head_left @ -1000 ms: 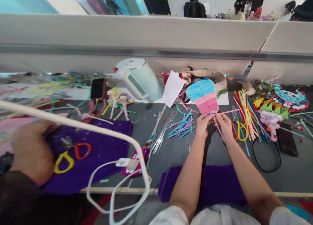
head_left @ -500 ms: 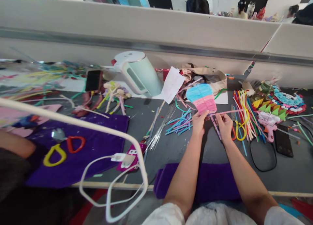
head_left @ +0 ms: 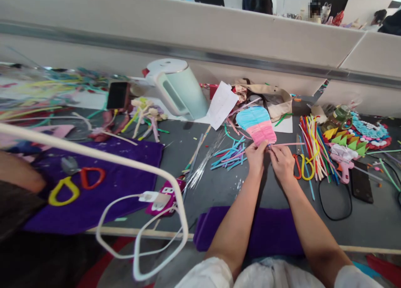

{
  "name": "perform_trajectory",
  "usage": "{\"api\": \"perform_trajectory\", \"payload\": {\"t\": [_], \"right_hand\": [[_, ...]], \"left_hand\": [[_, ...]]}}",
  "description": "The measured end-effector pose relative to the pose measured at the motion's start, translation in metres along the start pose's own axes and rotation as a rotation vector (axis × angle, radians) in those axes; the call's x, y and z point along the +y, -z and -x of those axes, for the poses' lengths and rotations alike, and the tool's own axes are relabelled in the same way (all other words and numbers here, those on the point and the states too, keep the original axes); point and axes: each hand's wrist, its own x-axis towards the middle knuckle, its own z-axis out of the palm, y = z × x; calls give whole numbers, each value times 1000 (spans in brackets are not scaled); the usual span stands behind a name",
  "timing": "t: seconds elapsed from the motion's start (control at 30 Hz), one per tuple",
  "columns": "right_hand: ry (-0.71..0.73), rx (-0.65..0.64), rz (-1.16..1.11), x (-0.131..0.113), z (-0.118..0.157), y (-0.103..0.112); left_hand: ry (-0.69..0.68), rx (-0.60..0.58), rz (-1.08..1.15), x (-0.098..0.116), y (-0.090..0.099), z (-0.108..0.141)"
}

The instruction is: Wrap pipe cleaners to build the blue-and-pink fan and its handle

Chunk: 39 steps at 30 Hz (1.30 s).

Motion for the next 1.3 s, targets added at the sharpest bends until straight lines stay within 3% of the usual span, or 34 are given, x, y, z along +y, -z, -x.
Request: {"api": "perform_trajectory", "payload": {"t": [0.2,0.43,0.57,0.8,0.9,1.07,1.3], "right_hand": [[-101,27,-108,0,-2,-2],[-432,38,-521,-5,-6,1],[-545,21,-658,-11,-9,6],[-729,-130,-1117,-9,-12,10],[-806,-200,-1196,-6,-12,9],[-787,-264,-1157,0,-11,7],[-568,-241,-1058,-5,-11,6]], "left_hand": [[10,-4,5,3,-1,0],[-53,-127,-72,6,8,-8],[-31,-185,-36,13,9,-7],[31,-325,-10,26,14,-6],[78,-357,-22,30,18,-6],[72,-426,-69,32,20,-9],[-21,-334,-58,25,14,-11]]}}
